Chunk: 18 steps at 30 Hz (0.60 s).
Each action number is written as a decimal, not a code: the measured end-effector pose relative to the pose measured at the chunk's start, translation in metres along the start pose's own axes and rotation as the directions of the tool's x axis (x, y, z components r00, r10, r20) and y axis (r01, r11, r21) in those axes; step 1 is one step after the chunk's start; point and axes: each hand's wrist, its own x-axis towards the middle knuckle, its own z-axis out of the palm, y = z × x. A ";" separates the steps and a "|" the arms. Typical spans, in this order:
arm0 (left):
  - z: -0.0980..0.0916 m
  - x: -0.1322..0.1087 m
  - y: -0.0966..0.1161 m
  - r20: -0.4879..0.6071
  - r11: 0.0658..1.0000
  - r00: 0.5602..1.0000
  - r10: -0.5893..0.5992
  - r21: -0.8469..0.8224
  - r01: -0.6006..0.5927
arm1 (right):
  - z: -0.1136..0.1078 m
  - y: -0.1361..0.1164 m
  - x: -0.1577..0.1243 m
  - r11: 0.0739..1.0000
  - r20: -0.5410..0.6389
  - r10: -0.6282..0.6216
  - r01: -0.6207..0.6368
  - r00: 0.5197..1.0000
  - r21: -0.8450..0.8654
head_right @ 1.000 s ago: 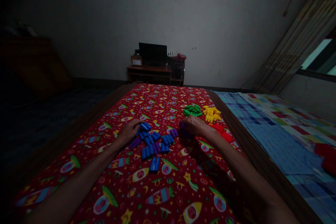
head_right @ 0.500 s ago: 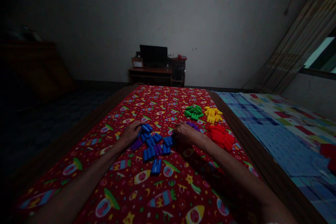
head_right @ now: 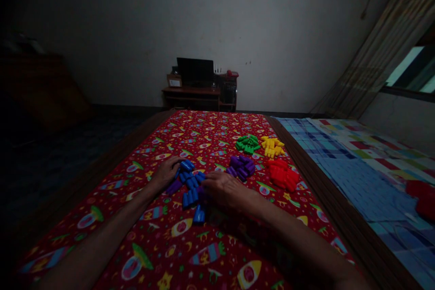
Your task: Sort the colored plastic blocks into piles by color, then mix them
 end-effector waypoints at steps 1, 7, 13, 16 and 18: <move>0.000 0.000 -0.001 -0.004 1.000 1.000 0.002 0.000 -0.002 | 0.004 -0.010 0.001 1.000 0.006 -0.018 0.018 1.000 -0.004; 0.001 0.000 -0.001 -0.004 1.000 1.000 -0.002 0.001 0.002 | 0.029 -0.045 0.011 0.994 0.072 -0.086 0.091 0.994 -0.067; 0.000 -0.001 0.003 0.002 1.000 1.000 -0.016 -0.004 0.016 | 0.037 -0.031 0.019 1.000 -0.011 0.017 -0.017 1.000 0.024; -0.001 -0.001 0.003 0.004 1.000 1.000 -0.017 -0.004 0.017 | 0.036 -0.021 0.014 0.993 -0.037 0.090 -0.087 0.995 0.080; -0.002 -0.001 0.004 0.005 1.000 1.000 -0.014 -0.004 0.014 | 0.033 -0.016 0.008 0.987 -0.047 0.136 -0.131 0.990 0.096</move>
